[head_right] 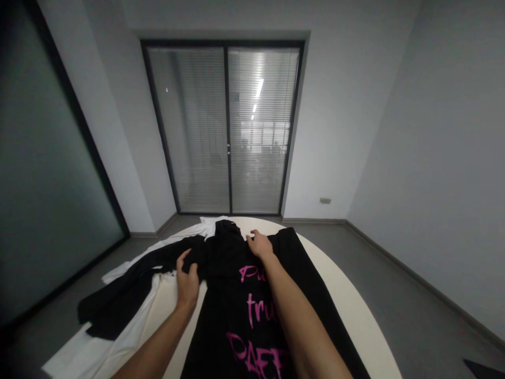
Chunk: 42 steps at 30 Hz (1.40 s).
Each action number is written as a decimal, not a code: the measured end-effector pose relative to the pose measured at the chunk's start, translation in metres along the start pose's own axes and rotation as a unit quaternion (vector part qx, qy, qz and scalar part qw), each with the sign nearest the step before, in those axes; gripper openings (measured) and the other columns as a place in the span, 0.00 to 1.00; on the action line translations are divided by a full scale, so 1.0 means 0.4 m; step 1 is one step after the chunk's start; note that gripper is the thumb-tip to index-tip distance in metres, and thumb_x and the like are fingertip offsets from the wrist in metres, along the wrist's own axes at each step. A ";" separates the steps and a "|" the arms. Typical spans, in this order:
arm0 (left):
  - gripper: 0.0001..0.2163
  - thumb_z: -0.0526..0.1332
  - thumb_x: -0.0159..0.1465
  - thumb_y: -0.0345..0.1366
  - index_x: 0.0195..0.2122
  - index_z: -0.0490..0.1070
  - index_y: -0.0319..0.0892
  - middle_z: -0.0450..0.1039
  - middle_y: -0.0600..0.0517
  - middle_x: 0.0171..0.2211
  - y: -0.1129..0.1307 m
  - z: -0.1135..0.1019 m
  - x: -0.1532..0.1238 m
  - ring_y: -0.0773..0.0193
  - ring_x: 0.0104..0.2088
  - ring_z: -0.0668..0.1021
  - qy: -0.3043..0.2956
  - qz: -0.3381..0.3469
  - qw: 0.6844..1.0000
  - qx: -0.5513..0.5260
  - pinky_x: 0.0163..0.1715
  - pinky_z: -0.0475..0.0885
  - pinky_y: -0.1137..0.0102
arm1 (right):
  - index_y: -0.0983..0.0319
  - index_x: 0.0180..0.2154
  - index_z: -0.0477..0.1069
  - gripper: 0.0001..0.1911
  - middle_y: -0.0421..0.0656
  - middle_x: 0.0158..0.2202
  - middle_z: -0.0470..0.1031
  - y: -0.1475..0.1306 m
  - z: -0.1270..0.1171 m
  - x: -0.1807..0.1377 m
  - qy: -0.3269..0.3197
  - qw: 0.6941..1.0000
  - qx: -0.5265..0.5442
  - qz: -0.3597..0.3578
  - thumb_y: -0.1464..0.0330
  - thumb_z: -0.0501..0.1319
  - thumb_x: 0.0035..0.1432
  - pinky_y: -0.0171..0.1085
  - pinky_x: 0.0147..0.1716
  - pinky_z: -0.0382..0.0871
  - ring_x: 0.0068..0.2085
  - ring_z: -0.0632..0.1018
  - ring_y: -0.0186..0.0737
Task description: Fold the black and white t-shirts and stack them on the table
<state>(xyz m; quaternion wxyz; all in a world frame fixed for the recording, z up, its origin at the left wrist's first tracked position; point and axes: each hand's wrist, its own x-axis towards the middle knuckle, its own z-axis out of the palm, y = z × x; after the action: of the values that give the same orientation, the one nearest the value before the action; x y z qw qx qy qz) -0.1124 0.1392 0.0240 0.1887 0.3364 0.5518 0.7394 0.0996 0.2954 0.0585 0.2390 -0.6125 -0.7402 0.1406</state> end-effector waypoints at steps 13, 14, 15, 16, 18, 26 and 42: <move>0.08 0.68 0.57 0.38 0.36 0.71 0.45 0.73 0.51 0.36 0.048 0.010 0.026 0.55 0.43 0.76 0.036 0.060 0.992 0.101 0.53 0.68 0.61 | 0.62 0.46 0.77 0.22 0.45 0.46 0.80 0.030 0.025 0.070 -0.001 0.994 0.106 -0.014 0.79 0.54 0.52 0.39 0.53 0.69 0.49 0.79 0.41; 0.09 0.68 0.57 0.37 0.35 0.70 0.44 0.73 0.51 0.36 0.061 0.007 0.038 0.55 0.43 0.75 0.058 0.061 0.992 0.094 0.53 0.67 0.60 | 0.61 0.49 0.76 0.25 0.44 0.49 0.79 0.029 0.021 0.074 0.010 0.992 0.123 -0.033 0.80 0.52 0.52 0.38 0.56 0.67 0.52 0.77 0.39; 0.09 0.68 0.56 0.36 0.36 0.70 0.44 0.72 0.52 0.36 0.073 0.004 0.050 0.55 0.43 0.75 0.076 0.059 0.992 0.085 0.53 0.68 0.60 | 0.60 0.52 0.74 0.28 0.43 0.53 0.77 0.029 0.018 0.077 0.018 0.989 0.139 -0.049 0.80 0.51 0.51 0.39 0.58 0.64 0.55 0.75 0.38; 0.10 0.69 0.56 0.35 0.36 0.69 0.44 0.72 0.52 0.36 0.084 -0.001 0.063 0.55 0.43 0.76 0.090 0.056 0.991 0.075 0.54 0.68 0.59 | 0.60 0.55 0.72 0.31 0.43 0.56 0.75 0.030 0.017 0.078 0.024 0.986 0.152 -0.061 0.81 0.50 0.51 0.39 0.60 0.63 0.57 0.74 0.37; 0.13 0.69 0.55 0.32 0.39 0.69 0.43 0.72 0.52 0.37 0.099 -0.011 0.087 0.56 0.43 0.76 0.107 0.041 0.992 0.052 0.54 0.68 0.59 | 0.61 0.60 0.67 0.35 0.44 0.60 0.71 0.032 0.020 0.075 0.024 0.982 0.171 -0.073 0.80 0.51 0.50 0.41 0.61 0.63 0.57 0.73 0.38; 0.15 0.66 0.54 0.26 0.43 0.76 0.42 0.77 0.49 0.40 0.121 -0.011 0.115 0.55 0.48 0.78 0.041 -0.033 0.998 -0.035 0.58 0.65 0.59 | 0.66 0.50 0.76 0.20 0.50 0.52 0.78 0.056 0.043 0.079 0.012 0.981 0.195 -0.023 0.62 0.56 0.63 0.39 0.58 0.66 0.54 0.77 0.43; 0.05 0.65 0.59 0.32 0.37 0.75 0.43 0.76 0.49 0.38 0.145 -0.043 0.147 0.56 0.45 0.77 0.044 0.079 0.994 0.068 0.56 0.67 0.60 | 0.60 0.67 0.56 0.34 0.49 0.65 0.64 0.066 0.037 0.080 0.035 0.986 0.153 -0.063 0.67 0.60 0.60 0.44 0.62 0.60 0.63 0.68 0.43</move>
<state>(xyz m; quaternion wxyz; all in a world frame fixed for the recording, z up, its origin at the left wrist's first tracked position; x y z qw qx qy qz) -0.1606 0.1471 0.0929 0.0816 0.3587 0.5803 0.7266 0.1097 0.3335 0.0384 0.3636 -0.5253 -0.7386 0.2154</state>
